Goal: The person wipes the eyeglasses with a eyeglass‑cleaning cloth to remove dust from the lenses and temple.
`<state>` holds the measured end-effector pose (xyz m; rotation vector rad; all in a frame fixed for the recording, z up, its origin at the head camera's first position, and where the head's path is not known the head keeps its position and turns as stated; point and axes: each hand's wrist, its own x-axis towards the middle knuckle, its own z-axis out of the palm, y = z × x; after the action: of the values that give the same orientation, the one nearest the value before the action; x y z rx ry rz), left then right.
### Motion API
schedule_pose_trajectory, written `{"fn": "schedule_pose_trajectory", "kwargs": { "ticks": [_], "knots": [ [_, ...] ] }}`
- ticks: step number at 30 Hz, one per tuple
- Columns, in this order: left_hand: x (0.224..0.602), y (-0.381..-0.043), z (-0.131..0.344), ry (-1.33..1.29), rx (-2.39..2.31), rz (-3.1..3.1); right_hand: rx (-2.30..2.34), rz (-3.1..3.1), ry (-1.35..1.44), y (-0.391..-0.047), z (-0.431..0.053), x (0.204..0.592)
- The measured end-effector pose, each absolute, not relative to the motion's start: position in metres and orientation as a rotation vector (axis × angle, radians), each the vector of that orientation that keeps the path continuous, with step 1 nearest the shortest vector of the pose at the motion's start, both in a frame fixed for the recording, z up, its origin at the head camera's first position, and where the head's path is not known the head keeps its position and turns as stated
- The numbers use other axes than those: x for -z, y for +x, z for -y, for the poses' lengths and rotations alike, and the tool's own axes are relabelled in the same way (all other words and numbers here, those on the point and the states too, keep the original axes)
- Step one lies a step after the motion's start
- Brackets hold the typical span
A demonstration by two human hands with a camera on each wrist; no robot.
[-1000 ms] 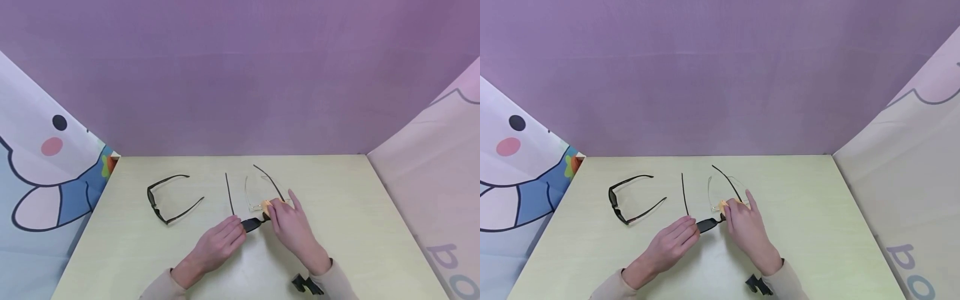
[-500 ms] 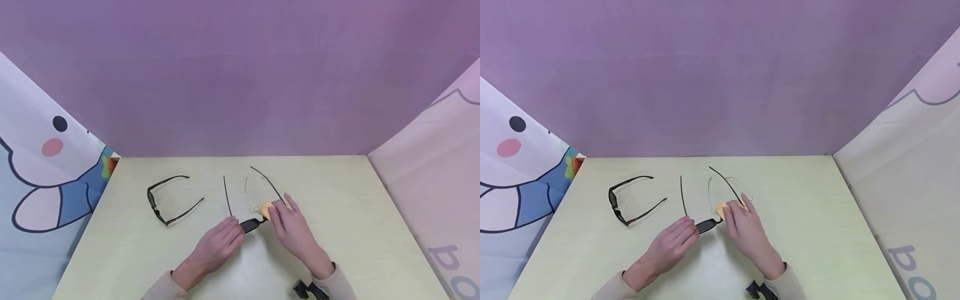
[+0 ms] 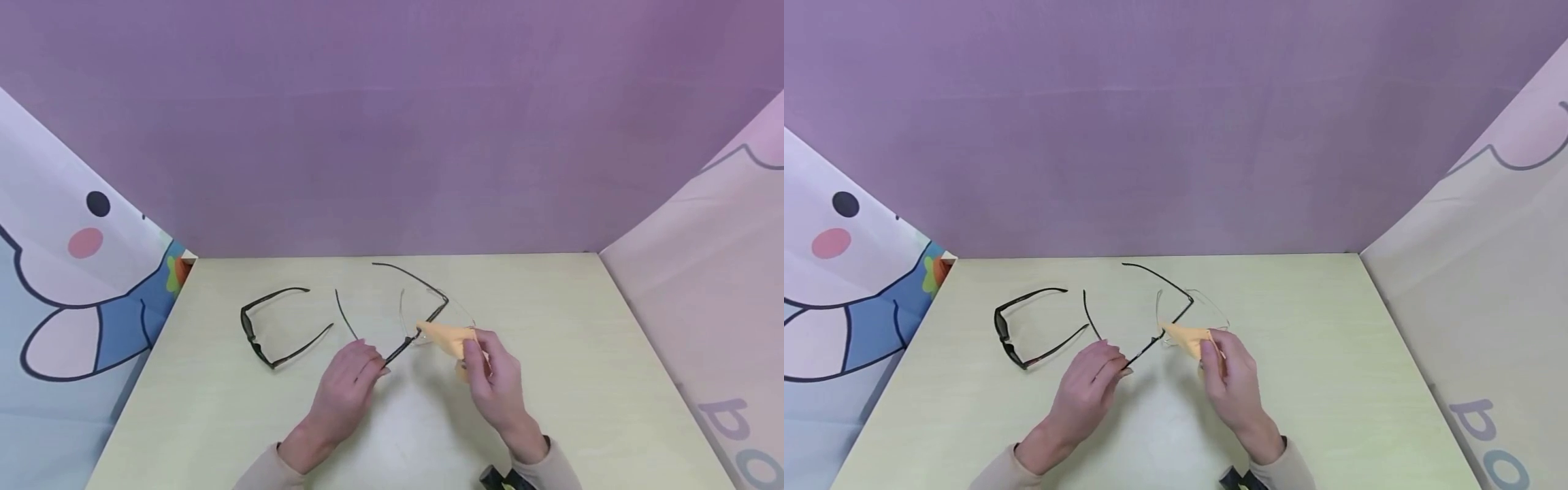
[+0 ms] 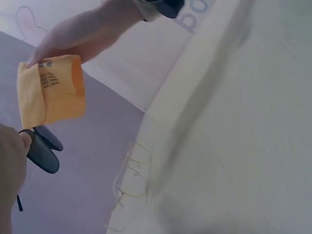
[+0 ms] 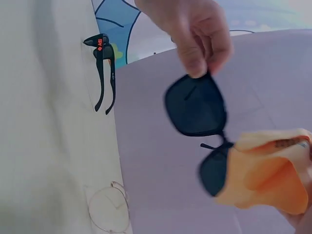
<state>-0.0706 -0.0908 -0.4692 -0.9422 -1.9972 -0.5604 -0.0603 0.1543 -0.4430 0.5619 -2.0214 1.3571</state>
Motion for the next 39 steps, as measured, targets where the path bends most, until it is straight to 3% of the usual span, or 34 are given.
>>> {"fn": "schedule_pose_trajectory", "kwargs": {
  "ticks": [23, 32, 39],
  "knots": [
    [0.448, -0.058, 0.07, 0.249, 2.278, 2.142, -1.364, 1.77, 0.188, -0.067, -0.131, 0.471],
    [0.445, -0.056, 0.058, 0.255, 2.826, 1.642, -1.018, 1.78, 0.646, -0.07, -0.106, 0.489],
    [0.443, -0.054, 0.057, 0.273, 2.943, 1.551, -1.103, 1.893, 0.837, -0.065, -0.099, 0.484]
  ]
}}
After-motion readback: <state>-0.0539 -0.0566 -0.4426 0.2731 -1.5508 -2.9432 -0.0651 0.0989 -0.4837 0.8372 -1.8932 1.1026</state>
